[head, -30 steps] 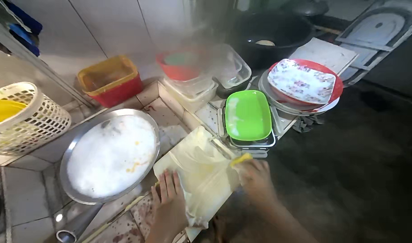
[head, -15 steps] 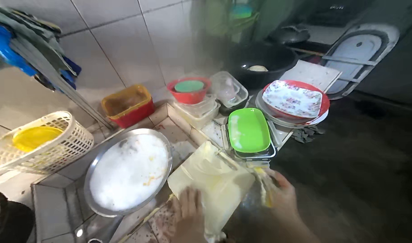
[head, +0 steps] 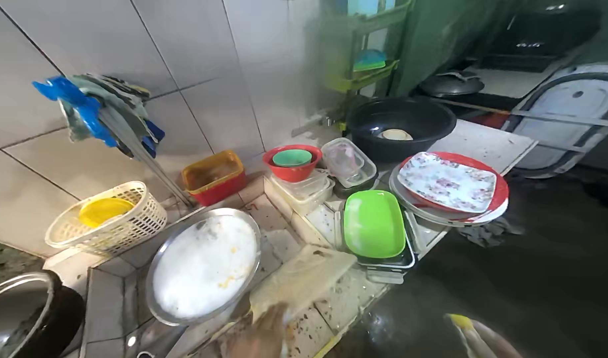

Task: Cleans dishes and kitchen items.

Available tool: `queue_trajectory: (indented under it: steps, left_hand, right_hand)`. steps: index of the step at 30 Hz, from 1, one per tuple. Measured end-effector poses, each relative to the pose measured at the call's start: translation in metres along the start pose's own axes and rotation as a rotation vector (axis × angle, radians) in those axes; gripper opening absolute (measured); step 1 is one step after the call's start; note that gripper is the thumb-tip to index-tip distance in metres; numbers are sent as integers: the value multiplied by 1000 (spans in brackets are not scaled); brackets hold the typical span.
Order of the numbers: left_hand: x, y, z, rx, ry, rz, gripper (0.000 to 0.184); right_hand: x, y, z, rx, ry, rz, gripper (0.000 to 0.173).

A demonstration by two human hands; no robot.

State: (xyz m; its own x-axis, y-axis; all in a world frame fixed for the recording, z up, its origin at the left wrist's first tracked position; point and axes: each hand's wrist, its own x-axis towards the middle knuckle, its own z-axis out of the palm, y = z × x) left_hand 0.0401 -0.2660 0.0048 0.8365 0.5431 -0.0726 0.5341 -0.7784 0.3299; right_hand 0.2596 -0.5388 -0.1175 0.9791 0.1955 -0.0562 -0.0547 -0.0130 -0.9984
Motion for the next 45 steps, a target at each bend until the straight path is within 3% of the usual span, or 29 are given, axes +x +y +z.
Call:
queue_trajectory:
  steps: [5, 9, 14, 19, 24, 28, 31, 36, 38, 40, 41, 43, 45]
  left_hand:
    - [0, -46, -58, -208, 460, -133, 29]
    - [-21, -83, -53, -383, 788, -243, 28]
    - [-44, -69, -10, -1067, 838, -603, 26]
    - [-57, -52, 46, -1360, 755, -802, 28]
    - [-60, -41, 64, -1310, 638, -950, 31]
    - [-59, -54, 76, -1324, 582, -874, 33]
    - [-59, -56, 75, -1230, 448, -811, 40]
    - [-55, -53, 63, -969, 144, -755, 62]
    - [-55, -54, 66, -892, 111, -752, 68]
    - [-54, -53, 67, -874, 108, -759, 66]
    - [-55, -53, 67, -869, 118, -764, 64]
    - [-56, -55, 69, -862, 118, -762, 64]
    - [-52, -55, 65, -866, 88, -790, 66]
  right_hand:
    - [16, -35, 21, 38, -123, -42, 16]
    - [32, -41, 47, 130, -215, -110, 15]
    - [28, -55, 93, 186, -342, -86, 25]
    - [6, -50, 142, 85, -557, -88, 26]
    - [-14, -42, 175, -102, -790, -261, 28]
    - [-22, -45, 190, -166, -879, -248, 29]
    - [-19, -43, 192, -259, -873, -294, 30]
    - [-6, -31, 211, -702, -748, -642, 26]
    - [-30, -26, 226, -732, -859, -839, 23]
    - [-47, -20, 239, -603, -1036, -1120, 14]
    - [-43, -20, 243, -569, -1113, -1177, 12]
    - [-12, -28, 251, -699, -1140, -1012, 17]
    - [6, -35, 265, -821, -1002, -735, 18]
